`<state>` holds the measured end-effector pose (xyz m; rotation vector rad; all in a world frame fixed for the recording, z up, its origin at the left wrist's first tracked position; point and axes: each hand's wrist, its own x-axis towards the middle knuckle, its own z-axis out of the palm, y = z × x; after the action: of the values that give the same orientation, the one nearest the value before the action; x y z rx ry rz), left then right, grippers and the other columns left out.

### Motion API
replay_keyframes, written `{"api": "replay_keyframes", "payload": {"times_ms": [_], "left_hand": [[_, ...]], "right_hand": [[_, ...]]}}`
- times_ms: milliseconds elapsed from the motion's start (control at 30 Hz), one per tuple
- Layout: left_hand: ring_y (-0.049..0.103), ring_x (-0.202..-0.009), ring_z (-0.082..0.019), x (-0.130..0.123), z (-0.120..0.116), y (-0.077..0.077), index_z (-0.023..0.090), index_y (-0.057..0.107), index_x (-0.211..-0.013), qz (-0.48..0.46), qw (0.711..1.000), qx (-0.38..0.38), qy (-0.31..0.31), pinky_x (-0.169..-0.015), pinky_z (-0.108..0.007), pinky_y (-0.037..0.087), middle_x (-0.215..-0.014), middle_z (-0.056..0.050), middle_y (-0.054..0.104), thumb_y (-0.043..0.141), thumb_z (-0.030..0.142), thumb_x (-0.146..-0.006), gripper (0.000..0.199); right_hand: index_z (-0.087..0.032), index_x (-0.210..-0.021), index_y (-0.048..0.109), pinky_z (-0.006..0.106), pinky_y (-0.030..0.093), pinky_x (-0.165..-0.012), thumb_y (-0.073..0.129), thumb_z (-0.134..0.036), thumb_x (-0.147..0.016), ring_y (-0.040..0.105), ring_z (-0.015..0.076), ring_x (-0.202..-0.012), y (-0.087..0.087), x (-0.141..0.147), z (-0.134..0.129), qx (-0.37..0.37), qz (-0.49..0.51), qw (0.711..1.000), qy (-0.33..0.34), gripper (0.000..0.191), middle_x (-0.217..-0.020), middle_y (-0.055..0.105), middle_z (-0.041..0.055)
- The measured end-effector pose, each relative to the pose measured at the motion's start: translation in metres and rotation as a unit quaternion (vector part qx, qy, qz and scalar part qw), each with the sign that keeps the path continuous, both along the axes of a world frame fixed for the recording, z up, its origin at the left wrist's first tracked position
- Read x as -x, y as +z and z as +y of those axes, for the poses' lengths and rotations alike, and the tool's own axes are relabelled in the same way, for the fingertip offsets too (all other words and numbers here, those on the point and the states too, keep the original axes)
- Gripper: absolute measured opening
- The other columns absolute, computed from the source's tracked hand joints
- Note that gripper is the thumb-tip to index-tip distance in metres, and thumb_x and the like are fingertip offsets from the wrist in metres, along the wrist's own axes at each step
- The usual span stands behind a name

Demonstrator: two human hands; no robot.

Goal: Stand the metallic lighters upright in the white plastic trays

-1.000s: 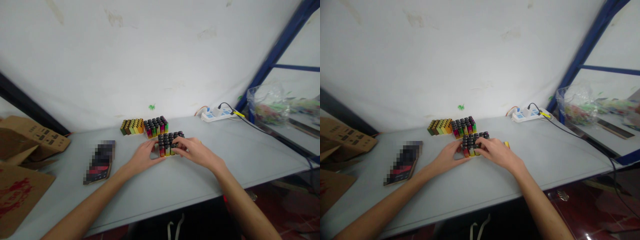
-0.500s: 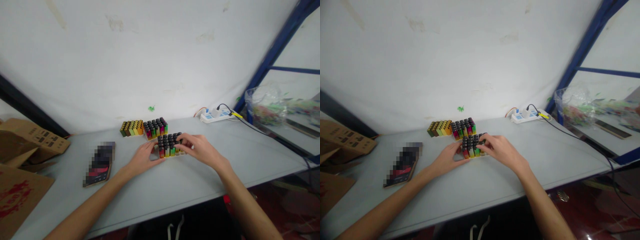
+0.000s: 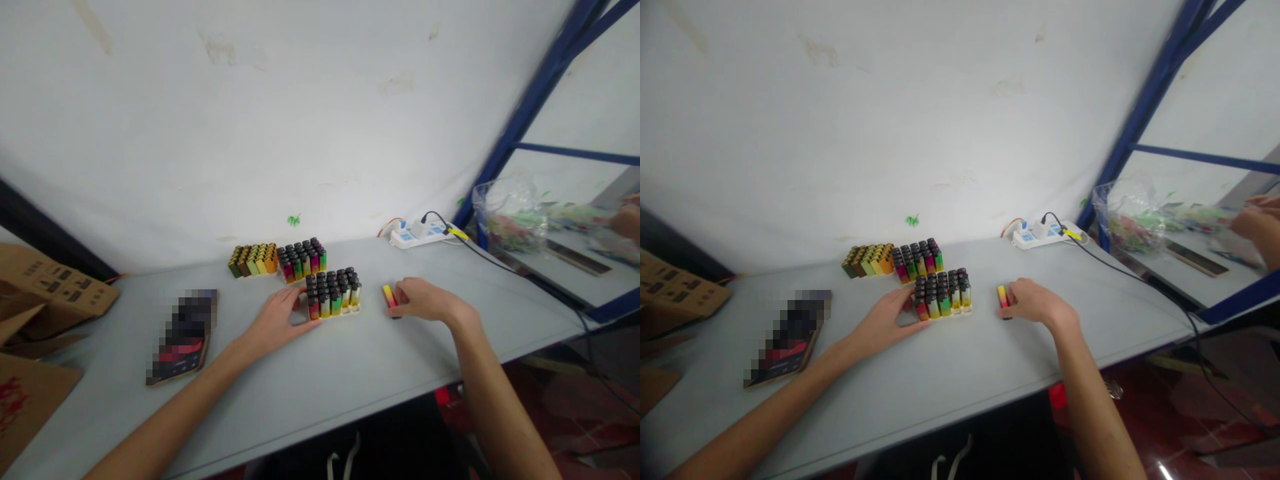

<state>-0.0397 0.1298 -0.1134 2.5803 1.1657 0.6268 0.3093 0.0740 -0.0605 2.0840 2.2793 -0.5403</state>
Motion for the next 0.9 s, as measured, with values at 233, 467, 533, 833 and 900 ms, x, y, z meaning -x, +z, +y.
{"api": "replay_keyframes", "payload": {"times_ms": [233,467,533,833,900], "left_hand": [[0.064,-0.095,-0.029,-0.001,0.0,0.0,0.015,0.056,-0.129,0.005,1.0,0.002,0.0,-0.091,-0.043,0.051,-0.101,-0.01,0.067,0.069,0.063,-0.085,0.066],[0.064,-0.09,-0.028,0.001,0.001,-0.002,0.016,0.054,-0.131,0.004,1.0,0.001,0.002,-0.087,-0.042,0.051,-0.099,-0.009,0.066,0.068,0.065,-0.085,0.068],[0.063,-0.09,-0.028,0.002,0.001,-0.003,0.016,0.054,-0.131,0.005,1.0,0.0,0.005,-0.087,-0.042,0.052,-0.099,-0.009,0.066,0.067,0.065,-0.085,0.069],[0.063,-0.089,-0.027,0.002,0.001,-0.003,0.016,0.053,-0.131,0.005,1.0,-0.002,-0.001,-0.086,-0.042,0.052,-0.098,-0.009,0.065,0.067,0.065,-0.086,0.068],[0.063,-0.09,-0.028,0.002,0.001,-0.002,0.016,0.053,-0.132,0.006,1.0,-0.001,-0.001,-0.086,-0.042,0.052,-0.1,-0.009,0.065,0.067,0.064,-0.086,0.068]], "right_hand": [[-0.018,-0.094,0.063,0.027,0.039,-0.064,0.051,-0.022,-0.094,0.062,0.0177,-0.072,0.012,-0.001,0.001,-0.046,0.049,0.998,-0.013,0.012,-0.085,0.071,0.0066],[-0.018,-0.095,0.063,0.028,0.043,-0.074,0.056,-0.05,-0.096,0.063,0.0203,-0.083,0.009,-0.006,-0.005,-0.055,0.075,0.996,-0.011,0.032,-0.098,0.071,0.0089],[-0.017,-0.098,0.063,0.029,0.043,-0.075,0.062,-0.051,-0.092,0.064,0.022,-0.087,0.002,-0.001,-0.001,-0.039,0.04,0.998,-0.022,0.034,-0.101,0.07,0.0108],[-0.017,-0.099,0.063,0.028,0.042,-0.073,0.049,-0.036,-0.101,0.065,0.022,-0.088,0.004,0.005,0.001,-0.062,0.007,0.998,0.019,0.024,-0.101,0.07,0.0125],[-0.017,-0.105,0.061,0.028,0.042,-0.069,0.046,-0.039,-0.103,0.065,0.0206,-0.081,0.013,0.0,-0.007,-0.068,0.032,0.997,-0.005,0.027,-0.094,0.071,0.0105]]}}
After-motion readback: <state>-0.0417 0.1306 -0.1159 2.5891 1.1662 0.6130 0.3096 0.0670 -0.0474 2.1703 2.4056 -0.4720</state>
